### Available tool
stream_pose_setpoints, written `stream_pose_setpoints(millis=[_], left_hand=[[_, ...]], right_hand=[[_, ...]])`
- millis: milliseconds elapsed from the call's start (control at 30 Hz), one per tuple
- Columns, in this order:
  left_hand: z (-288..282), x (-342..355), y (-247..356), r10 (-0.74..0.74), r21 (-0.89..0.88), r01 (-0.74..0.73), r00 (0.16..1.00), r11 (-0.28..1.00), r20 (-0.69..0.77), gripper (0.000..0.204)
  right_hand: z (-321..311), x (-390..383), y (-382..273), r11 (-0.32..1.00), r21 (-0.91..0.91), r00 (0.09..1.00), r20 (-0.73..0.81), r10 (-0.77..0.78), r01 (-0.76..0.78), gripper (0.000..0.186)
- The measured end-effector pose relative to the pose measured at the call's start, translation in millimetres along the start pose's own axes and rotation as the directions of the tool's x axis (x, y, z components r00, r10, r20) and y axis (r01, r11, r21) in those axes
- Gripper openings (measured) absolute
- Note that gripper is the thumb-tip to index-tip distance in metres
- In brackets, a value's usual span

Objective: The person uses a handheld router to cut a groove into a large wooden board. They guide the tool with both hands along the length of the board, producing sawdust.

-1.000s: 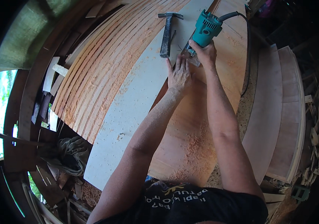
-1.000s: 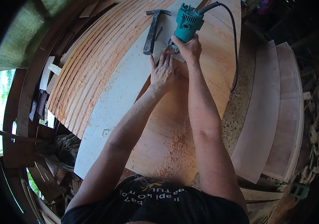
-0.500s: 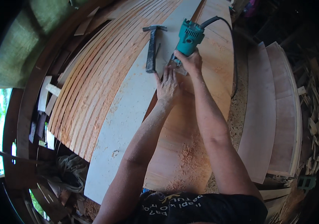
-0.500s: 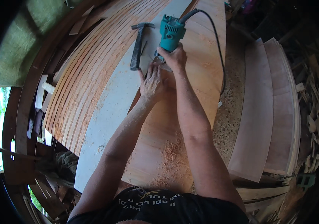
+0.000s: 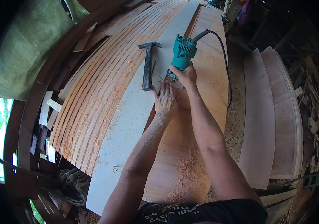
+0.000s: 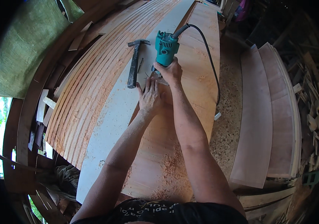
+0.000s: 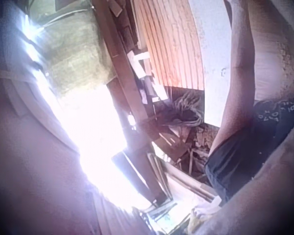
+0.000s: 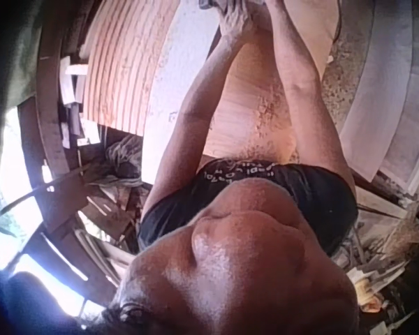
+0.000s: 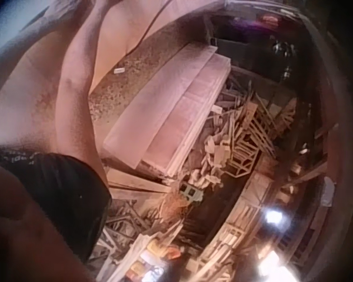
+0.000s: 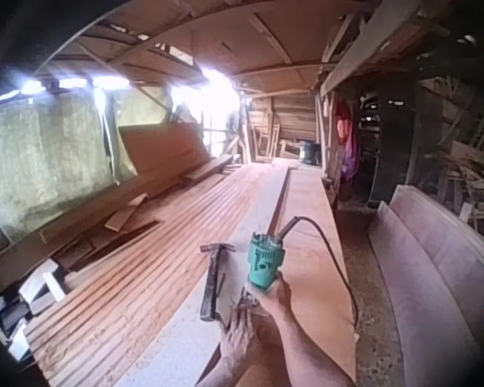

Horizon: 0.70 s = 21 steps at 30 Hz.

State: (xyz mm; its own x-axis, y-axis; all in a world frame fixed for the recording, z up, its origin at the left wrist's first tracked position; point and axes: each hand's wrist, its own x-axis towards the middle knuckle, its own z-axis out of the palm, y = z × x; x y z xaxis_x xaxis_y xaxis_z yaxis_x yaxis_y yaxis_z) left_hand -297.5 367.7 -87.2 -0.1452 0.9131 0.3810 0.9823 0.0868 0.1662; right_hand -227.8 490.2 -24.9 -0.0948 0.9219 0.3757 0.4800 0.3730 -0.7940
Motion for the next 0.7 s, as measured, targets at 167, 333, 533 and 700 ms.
stream_pose_setpoints(millis=[167, 333, 533, 700], left_hand=[[0.6, -1.6, -0.2, -0.004, 0.018, 0.004, 1.000, 1.000, 0.001, 0.067], [4.1, -6.0, 3.3, 0.003, -0.009, -0.004, 0.999, 1.000, -0.046, 0.066], [-21.8, -40.3, 6.8, -0.012, -0.072, 0.010, 1.000, 0.997, -0.021, 0.065], [-97.0, -158.8, 39.6, 0.081, -0.213, -0.024, 0.961, 0.977, 0.266, 0.067]], right_hand=[[1.3, -2.3, 0.8, 0.999, 0.031, 1.000, 0.007, 0.025, -0.026, 0.074], [-2.0, -2.1, 7.3, 0.998, -0.007, 0.998, 0.031, 0.057, -0.057, 0.074], [3.2, 10.9, 6.4, 0.999, -0.038, 0.997, 0.072, 0.041, -0.038, 0.080], [-1.3, 27.6, 26.5, 0.999, 0.001, 0.999, 0.002, -0.052, 0.052, 0.074]])
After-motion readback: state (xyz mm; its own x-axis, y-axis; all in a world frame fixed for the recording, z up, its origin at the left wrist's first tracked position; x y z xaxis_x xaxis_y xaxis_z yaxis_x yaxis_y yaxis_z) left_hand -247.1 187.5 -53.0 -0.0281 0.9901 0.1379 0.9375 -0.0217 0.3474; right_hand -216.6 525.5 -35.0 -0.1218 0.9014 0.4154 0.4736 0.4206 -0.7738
